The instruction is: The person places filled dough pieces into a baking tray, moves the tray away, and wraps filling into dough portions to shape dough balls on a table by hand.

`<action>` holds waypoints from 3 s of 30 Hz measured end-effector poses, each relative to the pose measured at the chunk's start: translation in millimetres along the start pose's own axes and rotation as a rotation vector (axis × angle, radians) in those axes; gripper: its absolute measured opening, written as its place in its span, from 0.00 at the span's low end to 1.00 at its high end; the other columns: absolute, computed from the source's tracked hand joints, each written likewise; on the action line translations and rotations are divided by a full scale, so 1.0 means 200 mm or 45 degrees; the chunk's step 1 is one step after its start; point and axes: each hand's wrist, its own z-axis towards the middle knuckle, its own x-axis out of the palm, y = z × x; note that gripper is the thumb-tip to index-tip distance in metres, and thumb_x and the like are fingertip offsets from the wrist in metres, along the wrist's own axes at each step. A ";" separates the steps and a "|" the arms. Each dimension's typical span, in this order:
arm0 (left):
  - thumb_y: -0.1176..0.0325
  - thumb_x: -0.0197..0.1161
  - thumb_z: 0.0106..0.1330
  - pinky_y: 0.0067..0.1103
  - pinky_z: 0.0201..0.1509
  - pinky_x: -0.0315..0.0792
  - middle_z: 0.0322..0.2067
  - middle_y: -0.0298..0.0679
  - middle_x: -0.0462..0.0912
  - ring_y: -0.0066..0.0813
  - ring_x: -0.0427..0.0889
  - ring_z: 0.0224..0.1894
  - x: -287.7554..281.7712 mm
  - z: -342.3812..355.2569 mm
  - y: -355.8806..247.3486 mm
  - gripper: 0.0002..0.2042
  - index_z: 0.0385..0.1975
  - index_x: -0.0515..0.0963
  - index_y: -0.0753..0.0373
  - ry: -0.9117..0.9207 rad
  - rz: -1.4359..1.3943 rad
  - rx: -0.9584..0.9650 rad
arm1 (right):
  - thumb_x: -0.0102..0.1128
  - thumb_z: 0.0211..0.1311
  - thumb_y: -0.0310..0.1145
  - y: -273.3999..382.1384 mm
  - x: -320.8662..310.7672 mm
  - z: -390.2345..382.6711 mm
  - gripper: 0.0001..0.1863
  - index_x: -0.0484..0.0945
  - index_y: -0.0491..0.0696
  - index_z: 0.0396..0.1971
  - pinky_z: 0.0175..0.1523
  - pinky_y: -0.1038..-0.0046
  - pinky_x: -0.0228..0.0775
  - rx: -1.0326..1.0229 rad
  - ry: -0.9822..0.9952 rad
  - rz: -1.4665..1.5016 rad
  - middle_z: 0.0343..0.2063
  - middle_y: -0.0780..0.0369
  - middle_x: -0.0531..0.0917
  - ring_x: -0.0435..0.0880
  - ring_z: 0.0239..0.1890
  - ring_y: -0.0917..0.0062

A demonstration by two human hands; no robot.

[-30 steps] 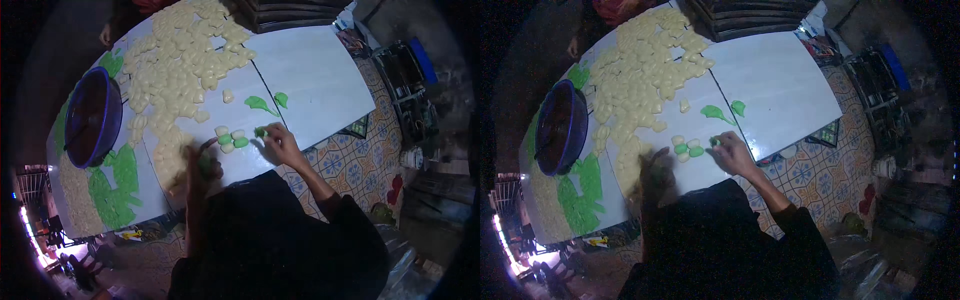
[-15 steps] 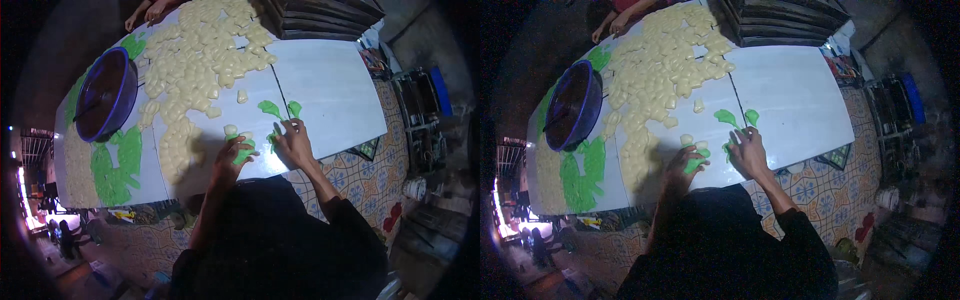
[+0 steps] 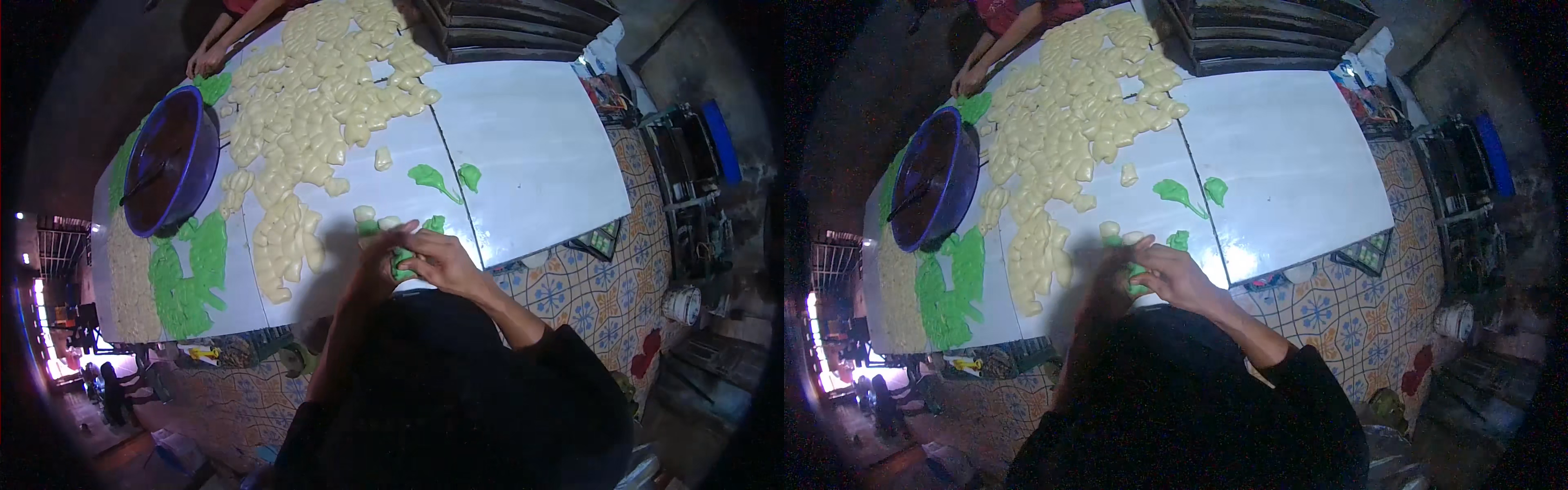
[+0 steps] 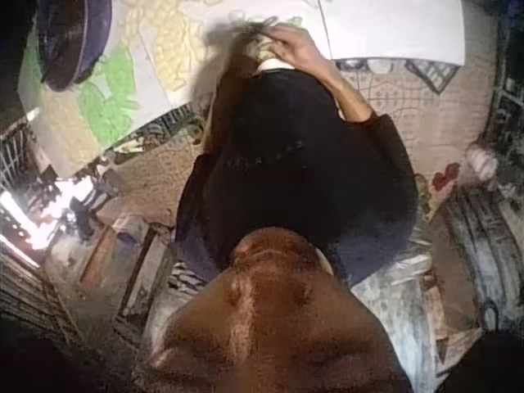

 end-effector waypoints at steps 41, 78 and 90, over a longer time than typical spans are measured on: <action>0.35 0.49 0.61 0.25 0.28 0.69 0.22 0.33 0.74 0.26 0.69 0.17 -0.05 -0.39 0.37 0.35 0.55 0.69 0.62 -0.844 -2.487 -1.246 | 0.32 0.73 0.49 -0.22 -0.34 -0.12 0.28 0.72 0.40 0.53 0.42 0.76 0.71 0.753 -0.172 0.878 0.36 0.60 0.81 0.78 0.35 0.77; 0.42 0.53 0.64 0.37 0.62 0.65 0.59 0.49 0.66 0.41 0.73 0.54 -0.91 -0.38 0.64 0.36 0.60 0.60 0.68 -0.713 -2.950 0.129 | 0.65 0.47 0.62 0.25 1.08 1.03 0.51 0.56 0.48 0.65 0.64 0.60 0.54 0.283 0.583 0.800 0.61 0.55 0.63 0.56 0.65 0.65; 0.30 0.34 0.64 0.33 0.48 0.70 0.27 0.43 0.82 0.36 0.81 0.33 -1.47 0.04 2.33 0.42 0.34 0.79 0.70 -0.411 -0.262 -1.117 | 0.59 0.55 0.61 0.07 1.14 1.06 0.50 0.47 0.51 0.70 0.52 0.71 0.67 0.370 0.183 0.846 0.65 0.59 0.58 0.67 0.57 0.73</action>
